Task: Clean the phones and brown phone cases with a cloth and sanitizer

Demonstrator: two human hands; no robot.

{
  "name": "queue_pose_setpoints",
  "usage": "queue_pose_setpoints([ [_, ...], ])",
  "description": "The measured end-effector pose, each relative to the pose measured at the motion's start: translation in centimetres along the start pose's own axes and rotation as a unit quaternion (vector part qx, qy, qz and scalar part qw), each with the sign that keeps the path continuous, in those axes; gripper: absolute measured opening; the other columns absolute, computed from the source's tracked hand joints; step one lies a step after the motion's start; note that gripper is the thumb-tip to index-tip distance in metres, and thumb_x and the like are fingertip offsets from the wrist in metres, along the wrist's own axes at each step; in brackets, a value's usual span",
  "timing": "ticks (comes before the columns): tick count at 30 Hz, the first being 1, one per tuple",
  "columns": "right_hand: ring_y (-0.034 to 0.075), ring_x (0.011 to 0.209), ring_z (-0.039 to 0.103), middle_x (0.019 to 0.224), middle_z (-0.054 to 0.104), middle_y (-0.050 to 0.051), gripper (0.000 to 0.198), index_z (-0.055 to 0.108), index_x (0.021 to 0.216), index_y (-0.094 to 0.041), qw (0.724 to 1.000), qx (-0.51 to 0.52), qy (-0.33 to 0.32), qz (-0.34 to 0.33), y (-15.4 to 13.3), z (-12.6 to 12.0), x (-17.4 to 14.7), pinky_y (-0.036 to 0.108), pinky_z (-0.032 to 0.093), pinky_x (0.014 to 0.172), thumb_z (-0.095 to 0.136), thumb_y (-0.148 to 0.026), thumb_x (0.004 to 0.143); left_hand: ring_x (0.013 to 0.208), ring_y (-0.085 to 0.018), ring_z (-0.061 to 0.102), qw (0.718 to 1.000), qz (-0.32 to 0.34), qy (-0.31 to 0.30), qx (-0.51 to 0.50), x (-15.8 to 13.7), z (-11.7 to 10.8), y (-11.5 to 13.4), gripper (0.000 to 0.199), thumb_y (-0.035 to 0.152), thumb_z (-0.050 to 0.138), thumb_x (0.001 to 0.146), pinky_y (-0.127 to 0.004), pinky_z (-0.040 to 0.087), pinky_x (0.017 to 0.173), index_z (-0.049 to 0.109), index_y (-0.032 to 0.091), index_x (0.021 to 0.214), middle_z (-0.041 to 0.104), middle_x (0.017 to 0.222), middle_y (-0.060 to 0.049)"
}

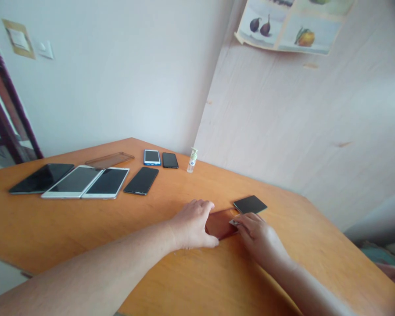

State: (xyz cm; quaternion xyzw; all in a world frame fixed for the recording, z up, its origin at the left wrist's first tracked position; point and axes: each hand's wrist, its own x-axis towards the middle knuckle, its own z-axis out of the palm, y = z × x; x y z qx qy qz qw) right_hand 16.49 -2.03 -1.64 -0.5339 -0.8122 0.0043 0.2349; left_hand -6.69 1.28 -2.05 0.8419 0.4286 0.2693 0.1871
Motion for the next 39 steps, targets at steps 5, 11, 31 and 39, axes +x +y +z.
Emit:
queue_pose_setpoints([
  [5,0.021,0.094,0.061,0.103,0.069,0.005,0.033,0.068,0.105,-0.025,0.989,0.080,-0.060,-0.113,-4.6,0.2,-0.3,0.035,0.049,0.084,0.045,-0.007,0.089,0.100,-0.034,0.058,1.000,0.016,0.000,-0.006,0.1,0.0,0.0,0.067,0.041,0.078,0.056,-0.040,0.044,0.084,0.054,0.020,0.115,0.063,0.107,-0.012],
  [11,0.023,0.090,0.060,0.091,0.068,0.007,0.030,0.070,0.096,-0.021,0.999,-0.037,0.002,-0.017,1.9,-0.1,0.7,0.037,0.049,0.082,0.045,-0.010,0.086,0.102,-0.035,0.057,1.000,0.011,0.004,-0.027,0.1,-0.3,0.1,0.068,0.042,0.080,0.054,-0.041,0.043,0.087,0.056,0.020,0.114,0.063,0.109,-0.012],
  [31,0.023,0.089,0.063,0.093,0.071,0.005,0.019,0.070,0.093,-0.025,0.992,0.120,-0.027,0.032,-2.2,-0.4,0.9,0.035,0.050,0.078,0.053,-0.029,0.088,0.100,-0.037,0.058,1.000,-0.004,-0.006,-0.009,0.3,-0.8,-0.3,0.063,0.047,0.079,0.056,-0.042,0.045,0.083,0.058,0.020,0.109,0.063,0.106,-0.014],
  [39,0.020,0.082,0.064,0.086,0.071,0.003,0.031,0.070,0.097,-0.021,0.972,0.177,0.056,0.141,-1.7,-0.7,10.0,0.031,0.047,0.072,0.054,-0.045,0.086,0.101,-0.040,0.057,1.000,-0.006,-0.011,-0.005,0.5,-1.1,-0.8,0.084,0.076,0.070,0.058,-0.047,0.045,0.084,0.060,0.018,0.118,0.063,0.109,-0.016],
])
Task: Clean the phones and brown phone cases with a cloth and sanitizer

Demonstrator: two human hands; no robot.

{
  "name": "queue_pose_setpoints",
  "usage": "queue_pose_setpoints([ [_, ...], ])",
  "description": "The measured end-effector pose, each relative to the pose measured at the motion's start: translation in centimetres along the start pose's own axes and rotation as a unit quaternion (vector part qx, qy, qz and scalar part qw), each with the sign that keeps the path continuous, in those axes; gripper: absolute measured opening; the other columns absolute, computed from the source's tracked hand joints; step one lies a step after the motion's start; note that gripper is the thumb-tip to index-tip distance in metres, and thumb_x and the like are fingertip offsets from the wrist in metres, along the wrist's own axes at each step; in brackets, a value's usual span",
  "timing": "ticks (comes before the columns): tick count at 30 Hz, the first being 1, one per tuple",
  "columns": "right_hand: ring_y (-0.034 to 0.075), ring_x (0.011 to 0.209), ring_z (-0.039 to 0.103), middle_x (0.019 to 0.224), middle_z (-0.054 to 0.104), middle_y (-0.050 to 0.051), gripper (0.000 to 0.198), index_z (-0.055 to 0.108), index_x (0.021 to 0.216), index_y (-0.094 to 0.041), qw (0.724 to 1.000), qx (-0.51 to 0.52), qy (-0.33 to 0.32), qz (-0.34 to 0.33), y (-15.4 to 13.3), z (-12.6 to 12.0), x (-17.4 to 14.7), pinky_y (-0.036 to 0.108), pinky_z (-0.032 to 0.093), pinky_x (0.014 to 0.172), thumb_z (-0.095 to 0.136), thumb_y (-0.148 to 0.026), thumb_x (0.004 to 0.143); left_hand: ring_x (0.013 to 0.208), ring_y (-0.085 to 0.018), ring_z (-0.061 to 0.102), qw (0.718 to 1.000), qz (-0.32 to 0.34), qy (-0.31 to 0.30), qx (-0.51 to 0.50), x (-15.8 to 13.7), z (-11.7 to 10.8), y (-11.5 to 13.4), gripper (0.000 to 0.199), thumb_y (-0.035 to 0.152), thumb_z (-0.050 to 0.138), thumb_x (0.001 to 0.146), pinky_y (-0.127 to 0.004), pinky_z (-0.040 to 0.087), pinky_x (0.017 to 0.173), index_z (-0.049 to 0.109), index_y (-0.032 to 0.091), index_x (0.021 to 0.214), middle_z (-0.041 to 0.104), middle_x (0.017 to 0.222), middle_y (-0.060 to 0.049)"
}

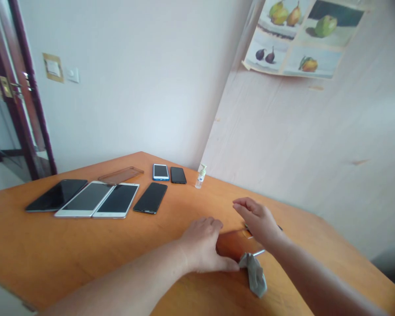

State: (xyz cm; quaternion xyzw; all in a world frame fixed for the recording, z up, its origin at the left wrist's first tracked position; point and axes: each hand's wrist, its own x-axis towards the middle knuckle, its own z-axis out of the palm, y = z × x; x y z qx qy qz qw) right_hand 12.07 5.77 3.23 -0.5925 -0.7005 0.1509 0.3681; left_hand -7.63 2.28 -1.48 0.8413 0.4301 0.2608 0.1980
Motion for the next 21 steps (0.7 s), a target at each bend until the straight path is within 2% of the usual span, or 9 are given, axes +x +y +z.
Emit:
queue_pose_setpoints([
  [4,0.017,0.072,0.061,0.081,0.068,0.002,0.039,0.067,0.109,-0.018,0.999,0.027,-0.008,0.015,-0.5,3.7,5.9,0.027,0.044,0.060,0.059,-0.043,0.081,0.099,-0.039,0.058,1.000,-0.009,0.000,-0.005,0.1,-0.2,0.1,0.081,0.079,0.063,0.063,-0.047,0.044,0.083,0.061,0.019,0.117,0.063,0.106,-0.017],
  [7,0.017,0.069,0.061,0.089,0.070,0.006,0.053,0.060,0.123,-0.016,0.999,0.039,-0.013,0.027,-0.9,6.6,9.9,0.026,0.043,0.057,0.063,-0.044,0.078,0.098,-0.039,0.057,1.000,-0.012,-0.002,-0.003,0.1,-0.3,0.2,0.084,0.083,0.061,0.060,-0.048,0.043,0.083,0.062,0.020,0.116,0.063,0.105,-0.016],
  [11,0.020,0.083,0.063,0.114,0.066,0.014,0.074,0.049,0.138,-0.014,0.997,0.054,-0.013,0.052,-1.7,9.6,14.0,0.027,0.046,0.060,0.069,-0.046,0.074,0.100,-0.039,0.056,0.999,-0.022,-0.018,0.014,0.2,-0.2,0.5,0.086,0.085,0.061,0.057,-0.051,0.042,0.086,0.061,0.021,0.114,0.061,0.109,-0.017],
  [13,0.021,0.089,0.063,0.121,0.063,0.016,0.079,0.045,0.140,-0.013,0.996,0.062,-0.010,0.069,-2.0,10.8,15.4,0.028,0.046,0.064,0.071,-0.044,0.073,0.101,-0.038,0.055,0.999,-0.032,-0.032,0.025,0.2,-0.2,0.6,0.089,0.088,0.059,0.055,-0.051,0.043,0.089,0.061,0.021,0.113,0.060,0.110,-0.015],
  [16,0.020,0.087,0.063,0.114,0.065,0.014,0.069,0.050,0.134,-0.014,0.993,0.073,-0.010,0.094,-2.1,12.3,16.6,0.028,0.046,0.066,0.072,-0.039,0.074,0.102,-0.035,0.054,0.998,-0.038,-0.041,0.039,0.3,-0.2,0.7,0.093,0.093,0.048,0.056,-0.051,0.043,0.093,0.059,0.021,0.113,0.059,0.111,-0.012],
  [19,0.014,0.072,0.059,0.093,0.066,0.005,0.035,0.062,0.109,-0.016,0.991,0.083,-0.025,0.100,-1.8,13.1,17.0,0.027,0.046,0.063,0.068,-0.038,0.083,0.100,-0.033,0.054,0.997,-0.038,-0.046,0.043,0.3,-0.4,0.7,0.096,0.096,0.043,0.055,-0.051,0.045,0.091,0.058,0.020,0.112,0.059,0.109,-0.011],
  [21,0.012,0.062,0.053,0.076,0.061,0.000,0.022,0.063,0.090,-0.015,0.991,0.091,-0.028,0.092,-1.7,13.2,16.8,0.026,0.044,0.058,0.066,-0.036,0.084,0.100,-0.033,0.055,0.997,-0.034,-0.051,0.044,0.3,-0.6,0.8,0.096,0.096,0.042,0.055,-0.050,0.046,0.091,0.059,0.020,0.111,0.059,0.108,-0.011],
])
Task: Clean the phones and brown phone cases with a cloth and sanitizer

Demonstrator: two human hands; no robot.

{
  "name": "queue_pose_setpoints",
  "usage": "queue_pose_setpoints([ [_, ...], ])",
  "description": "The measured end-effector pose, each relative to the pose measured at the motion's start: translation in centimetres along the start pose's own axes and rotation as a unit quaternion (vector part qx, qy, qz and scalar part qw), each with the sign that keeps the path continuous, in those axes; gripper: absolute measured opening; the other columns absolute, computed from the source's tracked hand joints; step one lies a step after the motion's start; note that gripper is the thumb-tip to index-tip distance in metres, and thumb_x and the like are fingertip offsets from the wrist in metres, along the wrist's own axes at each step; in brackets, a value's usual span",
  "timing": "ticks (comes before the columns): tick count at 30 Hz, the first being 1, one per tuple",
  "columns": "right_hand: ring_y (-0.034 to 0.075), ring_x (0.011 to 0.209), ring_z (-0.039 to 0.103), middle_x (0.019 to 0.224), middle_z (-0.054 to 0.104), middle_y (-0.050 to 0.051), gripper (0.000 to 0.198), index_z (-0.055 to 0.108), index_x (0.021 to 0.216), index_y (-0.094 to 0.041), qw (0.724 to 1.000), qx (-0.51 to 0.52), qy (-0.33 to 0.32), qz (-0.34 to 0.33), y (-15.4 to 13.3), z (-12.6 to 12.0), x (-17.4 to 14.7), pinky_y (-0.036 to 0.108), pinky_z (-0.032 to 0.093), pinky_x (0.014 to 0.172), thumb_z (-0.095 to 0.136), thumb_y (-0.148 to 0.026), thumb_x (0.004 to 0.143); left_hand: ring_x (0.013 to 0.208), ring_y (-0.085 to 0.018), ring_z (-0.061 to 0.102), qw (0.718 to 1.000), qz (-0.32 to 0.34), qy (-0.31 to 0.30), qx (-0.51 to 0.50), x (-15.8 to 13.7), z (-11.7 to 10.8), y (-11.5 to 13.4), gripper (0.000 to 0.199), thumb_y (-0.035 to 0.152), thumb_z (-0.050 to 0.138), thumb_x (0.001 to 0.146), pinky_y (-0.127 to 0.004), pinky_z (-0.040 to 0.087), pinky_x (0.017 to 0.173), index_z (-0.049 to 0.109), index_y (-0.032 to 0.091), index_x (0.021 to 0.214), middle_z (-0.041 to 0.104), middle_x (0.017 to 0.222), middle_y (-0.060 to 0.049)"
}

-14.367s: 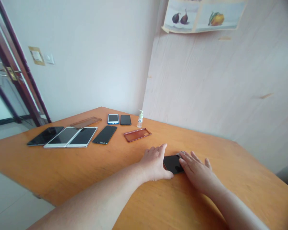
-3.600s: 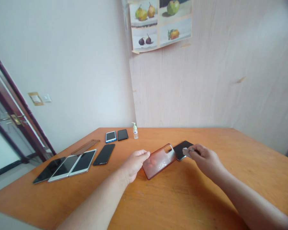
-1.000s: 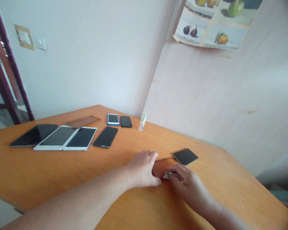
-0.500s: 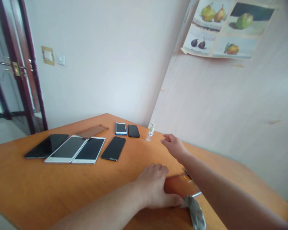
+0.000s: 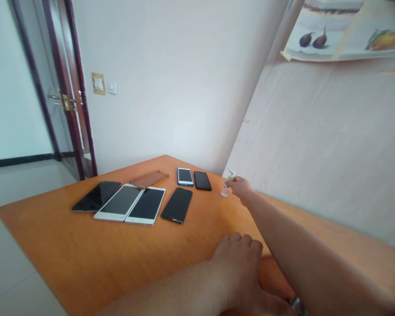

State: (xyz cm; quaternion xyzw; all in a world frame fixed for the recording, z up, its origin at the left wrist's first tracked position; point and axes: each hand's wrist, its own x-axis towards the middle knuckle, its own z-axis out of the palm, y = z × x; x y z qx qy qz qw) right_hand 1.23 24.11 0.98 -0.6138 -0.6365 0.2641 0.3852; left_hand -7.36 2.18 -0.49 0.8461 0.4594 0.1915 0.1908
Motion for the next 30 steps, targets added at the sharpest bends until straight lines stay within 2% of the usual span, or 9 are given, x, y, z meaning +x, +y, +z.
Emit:
queue_pose_setpoints([
  [3,0.011,0.058,0.048,0.063,0.053,-0.003,0.019,0.058,0.078,-0.018,0.999,0.024,0.011,-0.021,-0.2,-0.7,-1.0,0.025,0.039,0.054,0.067,-0.034,0.079,0.101,-0.034,0.056,1.000,0.000,-0.008,0.001,-0.1,-0.3,0.0,0.097,0.096,0.043,0.055,-0.050,0.046,0.090,0.058,0.020,0.113,0.060,0.110,-0.012],
  [6,0.013,0.062,0.051,0.066,0.055,-0.003,0.021,0.057,0.080,-0.019,0.997,0.060,0.013,-0.043,-0.5,-2.6,-3.5,0.025,0.041,0.056,0.064,-0.038,0.078,0.101,-0.035,0.057,1.000,0.005,-0.008,-0.002,-0.1,-0.4,-0.1,0.097,0.095,0.045,0.056,-0.049,0.047,0.088,0.057,0.020,0.115,0.061,0.111,-0.013],
  [10,0.015,0.067,0.058,0.075,0.062,0.002,0.028,0.059,0.088,-0.018,0.995,0.090,-0.011,-0.050,-0.3,-7.5,-9.4,0.025,0.045,0.058,0.059,-0.045,0.082,0.104,-0.036,0.057,1.000,0.023,0.017,0.007,0.0,-0.3,-0.2,0.095,0.095,0.047,0.057,-0.048,0.047,0.088,0.059,0.019,0.113,0.062,0.112,-0.014],
  [13,0.013,0.059,0.054,0.076,0.062,0.002,0.034,0.061,0.096,-0.019,0.993,0.110,-0.028,-0.023,0.2,-12.0,-14.9,0.024,0.040,0.048,0.058,-0.051,0.084,0.103,-0.036,0.059,0.999,0.031,0.018,0.011,0.1,-0.1,-0.3,0.095,0.094,0.050,0.055,-0.047,0.048,0.085,0.058,0.019,0.113,0.063,0.113,-0.014],
  [17,0.016,0.067,0.057,0.082,0.063,0.004,0.039,0.064,0.100,-0.019,0.999,0.032,-0.021,0.001,1.1,-16.4,-21.3,0.024,0.042,0.052,0.054,-0.055,0.088,0.106,-0.038,0.058,0.999,0.039,0.016,0.010,0.3,0.1,-0.6,0.102,0.096,0.049,0.053,-0.049,0.048,0.085,0.055,0.020,0.122,0.063,0.117,-0.014],
  [20,0.017,0.069,0.058,0.080,0.062,0.003,0.042,0.060,0.119,-0.020,0.996,-0.029,-0.086,0.011,2.4,-17.3,-24.0,0.025,0.044,0.055,0.054,-0.049,0.089,0.110,-0.039,0.057,0.998,0.055,0.029,0.009,0.4,0.4,-0.9,0.107,0.096,0.049,0.052,-0.049,0.046,0.090,0.053,0.019,0.126,0.062,0.121,-0.015],
  [23,0.017,0.068,0.058,0.079,0.062,0.000,0.063,0.042,0.142,-0.022,0.988,-0.047,-0.142,0.036,4.3,-16.6,-25.0,0.027,0.045,0.056,0.060,-0.042,0.086,0.110,-0.038,0.057,0.996,0.073,0.039,0.017,0.3,0.5,-1.1,0.108,0.095,0.051,0.053,-0.049,0.045,0.093,0.052,0.018,0.128,0.062,0.121,-0.016],
  [27,0.017,0.068,0.059,0.080,0.063,-0.001,0.070,0.030,0.150,-0.024,0.993,-0.010,-0.117,0.027,6.1,-15.7,-25.0,0.028,0.046,0.059,0.057,-0.042,0.088,0.109,-0.036,0.057,0.995,0.086,0.033,0.028,0.2,0.3,-1.0,0.103,0.093,0.052,0.056,-0.046,0.045,0.092,0.052,0.019,0.128,0.062,0.119,-0.015],
  [30,0.017,0.068,0.058,0.080,0.062,-0.001,0.062,0.039,0.145,-0.024,0.993,-0.003,-0.120,0.008,6.3,-15.4,-25.1,0.027,0.045,0.061,0.057,-0.043,0.088,0.109,-0.035,0.057,0.995,0.085,0.028,0.039,0.2,0.1,-0.8,0.103,0.093,0.053,0.056,-0.045,0.044,0.092,0.052,0.018,0.127,0.063,0.118,-0.015],
])
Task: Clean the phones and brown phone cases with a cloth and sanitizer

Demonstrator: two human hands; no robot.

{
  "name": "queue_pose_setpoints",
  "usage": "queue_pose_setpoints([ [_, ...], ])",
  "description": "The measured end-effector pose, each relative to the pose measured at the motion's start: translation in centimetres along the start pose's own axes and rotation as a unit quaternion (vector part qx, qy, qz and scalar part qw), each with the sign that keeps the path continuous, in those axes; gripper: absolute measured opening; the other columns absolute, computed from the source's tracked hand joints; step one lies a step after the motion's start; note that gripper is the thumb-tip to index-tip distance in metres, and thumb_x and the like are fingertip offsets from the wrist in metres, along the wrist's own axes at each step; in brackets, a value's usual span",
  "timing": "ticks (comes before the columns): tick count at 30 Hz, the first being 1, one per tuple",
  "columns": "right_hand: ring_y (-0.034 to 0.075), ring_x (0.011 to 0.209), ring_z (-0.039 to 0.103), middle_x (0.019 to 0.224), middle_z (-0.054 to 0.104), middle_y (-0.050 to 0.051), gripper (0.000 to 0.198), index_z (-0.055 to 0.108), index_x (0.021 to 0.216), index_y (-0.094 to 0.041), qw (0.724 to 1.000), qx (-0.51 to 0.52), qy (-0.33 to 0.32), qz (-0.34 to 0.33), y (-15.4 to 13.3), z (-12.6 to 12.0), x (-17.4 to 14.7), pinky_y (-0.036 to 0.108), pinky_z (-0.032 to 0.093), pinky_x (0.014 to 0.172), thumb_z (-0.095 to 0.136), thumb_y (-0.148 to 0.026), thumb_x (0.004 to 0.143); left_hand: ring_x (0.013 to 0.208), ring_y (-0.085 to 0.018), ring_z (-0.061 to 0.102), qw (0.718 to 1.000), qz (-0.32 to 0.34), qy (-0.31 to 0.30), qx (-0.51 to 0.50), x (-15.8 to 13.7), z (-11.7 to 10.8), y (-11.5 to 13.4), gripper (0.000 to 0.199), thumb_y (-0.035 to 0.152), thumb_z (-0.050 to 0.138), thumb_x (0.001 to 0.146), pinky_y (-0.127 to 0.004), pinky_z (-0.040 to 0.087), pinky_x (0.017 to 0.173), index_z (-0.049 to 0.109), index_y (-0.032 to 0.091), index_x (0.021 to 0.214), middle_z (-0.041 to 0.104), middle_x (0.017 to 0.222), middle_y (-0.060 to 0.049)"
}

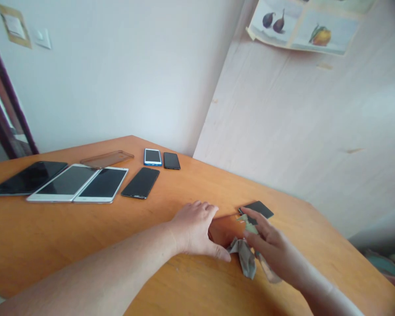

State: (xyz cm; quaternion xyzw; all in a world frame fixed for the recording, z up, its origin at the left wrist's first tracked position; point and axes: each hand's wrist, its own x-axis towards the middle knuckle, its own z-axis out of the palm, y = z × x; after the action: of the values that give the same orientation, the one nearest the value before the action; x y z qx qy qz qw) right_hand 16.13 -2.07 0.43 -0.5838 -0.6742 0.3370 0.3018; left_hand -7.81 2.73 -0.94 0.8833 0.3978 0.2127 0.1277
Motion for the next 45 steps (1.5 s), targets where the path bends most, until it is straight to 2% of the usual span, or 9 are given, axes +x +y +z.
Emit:
queue_pose_setpoints([
  [3,0.016,0.072,0.058,0.084,0.064,0.000,0.057,0.047,0.138,-0.022,1.000,0.003,-0.027,-0.003,0.0,0.1,-0.2,0.028,0.046,0.066,0.059,-0.044,0.087,0.108,-0.035,0.057,1.000,0.001,-0.002,0.006,0.0,-0.1,0.1,0.103,0.093,0.052,0.057,-0.046,0.043,0.093,0.052,0.018,0.127,0.063,0.117,-0.015],
  [8,0.015,0.063,0.054,0.073,0.057,-0.003,0.061,0.038,0.144,-0.023,1.000,0.016,-0.011,0.012,0.1,0.1,-0.4,0.025,0.041,0.056,0.056,-0.045,0.090,0.109,-0.035,0.056,1.000,0.002,-0.002,0.015,-0.1,0.0,0.1,0.103,0.093,0.052,0.056,-0.045,0.042,0.092,0.053,0.018,0.127,0.062,0.118,-0.014],
  [12,0.013,0.062,0.048,0.071,0.053,-0.005,0.048,0.047,0.134,-0.025,0.999,-0.002,-0.033,-0.001,0.2,0.4,-0.3,0.025,0.038,0.057,0.056,-0.041,0.089,0.109,-0.035,0.056,1.000,0.007,0.000,0.022,-0.1,0.1,0.0,0.101,0.093,0.053,0.057,-0.044,0.041,0.093,0.053,0.019,0.127,0.062,0.117,-0.014],
  [19,0.013,0.057,0.043,0.069,0.052,-0.006,0.041,0.045,0.126,-0.026,1.000,0.001,-0.008,-0.006,0.6,0.9,-0.3,0.024,0.036,0.053,0.056,-0.043,0.090,0.107,-0.036,0.056,1.000,0.006,0.001,0.023,0.0,0.0,0.2,0.100,0.092,0.054,0.055,-0.045,0.041,0.091,0.056,0.018,0.123,0.063,0.114,-0.014],
  [26,0.013,0.057,0.043,0.066,0.050,-0.006,0.033,0.046,0.116,-0.025,1.000,-0.016,-0.011,-0.020,0.3,1.0,-0.2,0.023,0.035,0.052,0.052,-0.048,0.092,0.105,-0.035,0.057,1.000,0.005,0.001,0.028,0.0,0.0,0.2,0.097,0.092,0.055,0.055,-0.044,0.042,0.090,0.057,0.019,0.119,0.063,0.112,-0.014],
  [33,0.013,0.058,0.045,0.071,0.055,-0.005,0.037,0.043,0.121,-0.026,1.000,0.006,-0.022,-0.012,0.8,0.9,-0.1,0.023,0.037,0.053,0.052,-0.048,0.092,0.105,-0.035,0.057,1.000,0.010,0.006,0.022,0.0,0.3,0.0,0.100,0.093,0.054,0.055,-0.046,0.042,0.090,0.055,0.018,0.122,0.063,0.112,-0.014],
  [45,0.013,0.057,0.043,0.066,0.048,-0.007,0.034,0.045,0.119,-0.026,1.000,0.015,-0.007,-0.007,1.5,0.6,-0.1,0.023,0.035,0.053,0.051,-0.047,0.093,0.106,-0.035,0.057,1.000,0.006,-0.001,0.023,0.0,0.1,0.1,0.100,0.093,0.053,0.054,-0.045,0.041,0.091,0.056,0.018,0.120,0.063,0.113,-0.014],
])
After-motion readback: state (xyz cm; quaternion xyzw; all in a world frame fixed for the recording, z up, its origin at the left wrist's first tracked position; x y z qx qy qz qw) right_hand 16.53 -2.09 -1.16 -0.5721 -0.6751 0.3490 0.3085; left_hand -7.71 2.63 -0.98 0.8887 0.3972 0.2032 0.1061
